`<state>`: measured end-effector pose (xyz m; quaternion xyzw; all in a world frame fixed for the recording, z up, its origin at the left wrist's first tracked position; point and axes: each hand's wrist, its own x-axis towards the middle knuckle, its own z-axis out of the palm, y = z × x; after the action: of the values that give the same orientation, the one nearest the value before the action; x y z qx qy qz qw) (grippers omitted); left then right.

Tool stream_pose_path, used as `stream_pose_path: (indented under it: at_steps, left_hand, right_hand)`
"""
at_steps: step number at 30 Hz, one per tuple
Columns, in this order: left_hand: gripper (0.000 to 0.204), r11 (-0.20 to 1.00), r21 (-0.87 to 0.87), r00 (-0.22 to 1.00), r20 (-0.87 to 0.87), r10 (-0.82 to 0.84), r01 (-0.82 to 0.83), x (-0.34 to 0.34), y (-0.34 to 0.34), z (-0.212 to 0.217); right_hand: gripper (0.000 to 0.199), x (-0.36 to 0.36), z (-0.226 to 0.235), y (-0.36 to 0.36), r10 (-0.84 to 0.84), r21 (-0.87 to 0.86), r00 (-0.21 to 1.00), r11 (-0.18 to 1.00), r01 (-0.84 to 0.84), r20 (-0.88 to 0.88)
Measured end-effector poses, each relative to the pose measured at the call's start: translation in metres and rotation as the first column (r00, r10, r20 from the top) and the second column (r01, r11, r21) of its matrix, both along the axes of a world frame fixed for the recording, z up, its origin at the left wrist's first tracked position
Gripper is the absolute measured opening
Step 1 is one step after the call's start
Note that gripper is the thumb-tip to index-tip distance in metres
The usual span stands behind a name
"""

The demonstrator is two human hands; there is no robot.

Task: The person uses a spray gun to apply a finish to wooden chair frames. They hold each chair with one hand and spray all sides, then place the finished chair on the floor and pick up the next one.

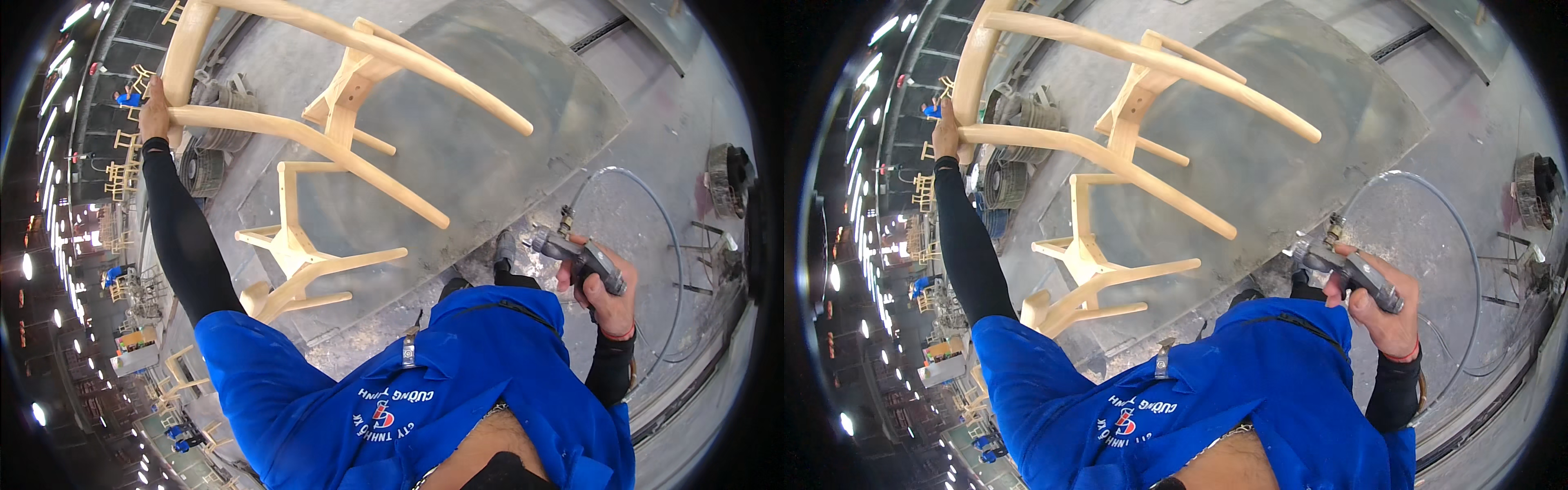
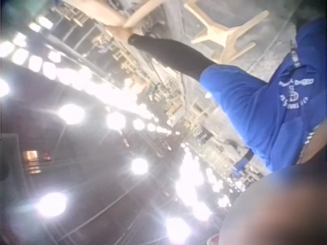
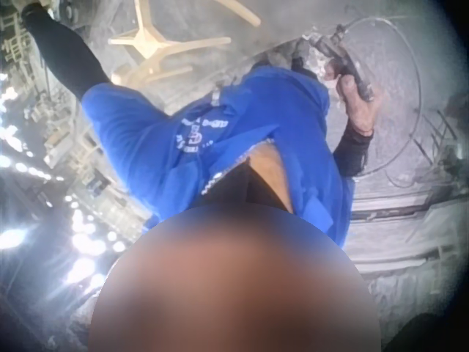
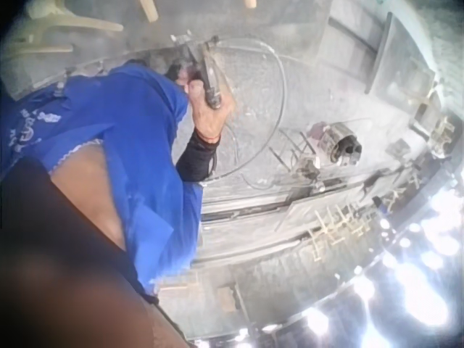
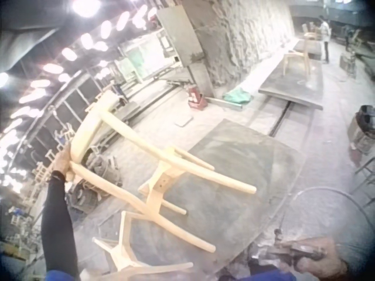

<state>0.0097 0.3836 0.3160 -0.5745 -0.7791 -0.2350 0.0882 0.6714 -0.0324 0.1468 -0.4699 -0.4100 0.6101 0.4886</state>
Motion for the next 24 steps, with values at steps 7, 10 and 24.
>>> stream_pose_path:
  at_steps: [7, 10, 24]
  left_hand:
    - [0.098, 0.999, 0.004, 0.998, 0.03, -0.053, 0.053, -0.029, 0.02, -0.008]
    - [0.092, 0.966, 0.12, 0.974, -0.007, -0.228, 0.227, -0.03, 0.03, -0.012]
    - [0.089, 0.966, 0.254, 0.985, 0.144, -0.098, 0.058, 0.018, 0.009, 0.003]
  right_hand:
    - [0.051, 0.012, -0.022, -0.014, 0.139, -0.102, 0.855, 0.99, -0.101, 0.5]
    - [0.051, 0.027, -0.021, -0.032, 0.036, -0.119, 0.86, 0.993, 0.028, 0.508]
    - [0.079, 0.069, 0.068, -0.055, -0.367, 0.112, 0.88, 0.93, 0.35, 0.301]
